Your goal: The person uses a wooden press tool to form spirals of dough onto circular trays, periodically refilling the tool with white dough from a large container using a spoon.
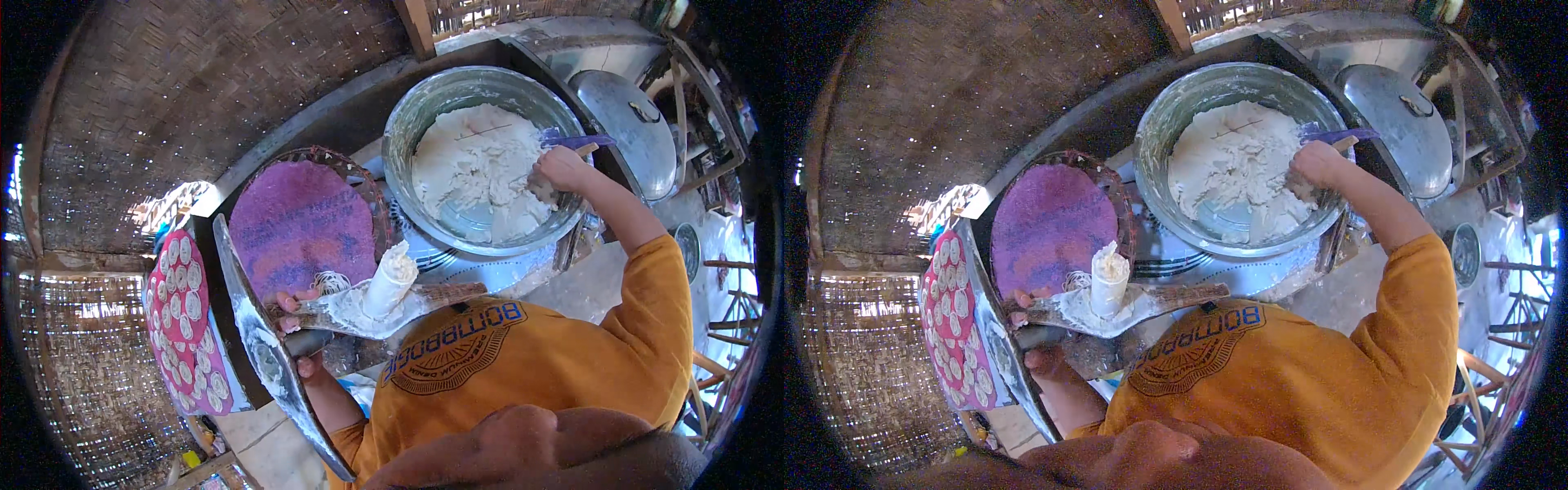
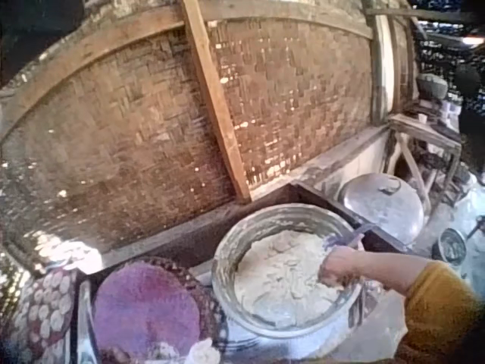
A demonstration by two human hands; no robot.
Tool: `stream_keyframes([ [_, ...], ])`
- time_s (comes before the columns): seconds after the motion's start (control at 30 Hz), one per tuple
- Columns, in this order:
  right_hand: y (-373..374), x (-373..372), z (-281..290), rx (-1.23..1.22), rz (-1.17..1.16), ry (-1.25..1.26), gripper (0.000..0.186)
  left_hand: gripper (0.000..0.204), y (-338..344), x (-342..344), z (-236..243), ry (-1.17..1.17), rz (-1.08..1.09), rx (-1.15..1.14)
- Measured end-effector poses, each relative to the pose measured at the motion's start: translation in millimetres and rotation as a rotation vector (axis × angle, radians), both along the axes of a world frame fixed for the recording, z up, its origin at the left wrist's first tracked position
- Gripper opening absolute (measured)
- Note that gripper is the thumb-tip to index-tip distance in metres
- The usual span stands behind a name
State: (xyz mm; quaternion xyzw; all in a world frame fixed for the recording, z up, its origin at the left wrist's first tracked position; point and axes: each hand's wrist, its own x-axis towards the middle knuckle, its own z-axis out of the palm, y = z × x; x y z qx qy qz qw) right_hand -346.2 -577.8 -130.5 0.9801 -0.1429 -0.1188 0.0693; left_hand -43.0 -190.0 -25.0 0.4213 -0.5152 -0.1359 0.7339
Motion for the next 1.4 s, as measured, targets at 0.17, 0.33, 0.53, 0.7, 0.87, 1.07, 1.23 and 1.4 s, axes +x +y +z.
stream_keyframes([
  [0.17, 10.1, 3.3, 7.5, 0.103, 0.012, 0.099, 0.013, 0.052, -7.9, -5.7, 6.2, 0.116, -0.031, 0.062],
  [0.33, 25.6, 6.1, 1.9, 0.201, -0.013, 0.095, 0.014, 0.044, -16.5, -6.8, 2.7, 0.183, -0.05, 0.027],
  [0.53, 43.5, 12.5, 10.5, 0.302, 0.022, 0.099, 0.015, 0.059, -7.6, -5.3, 5.8, 0.091, -0.039, 0.193],
  [0.7, 54.2, 3.5, 20.3, 0.376, -0.139, 0.017, 0.015, 0.054, -15.8, -8.1, 7.9, 0.075, -0.038, 0.183],
  [0.87, 47.5, -19.1, 50.0, 0.543, -0.262, -0.15, 0.021, 0.051, -16.5, -8.1, -0.4, 0.162, -0.051, 0.291],
  [1.07, 39.0, -37.0, 108.5, 1.097, -0.511, -0.369, 0.029, 0.048, -55.4, 0.3, -8.6, 0.318, -0.094, 0.71],
  [1.23, 43.0, -35.1, 150.9, 1.257, -0.438, -0.626, 0.034, 0.049, -113.6, -36.0, 44.6, -0.556, 0.148, 0.809],
  [1.4, 50.1, -17.0, 180.3, 1.333, -0.366, -0.619, 0.035, 0.052, -158.2, -50.6, 47.4, -0.764, 0.021, 0.794],
])
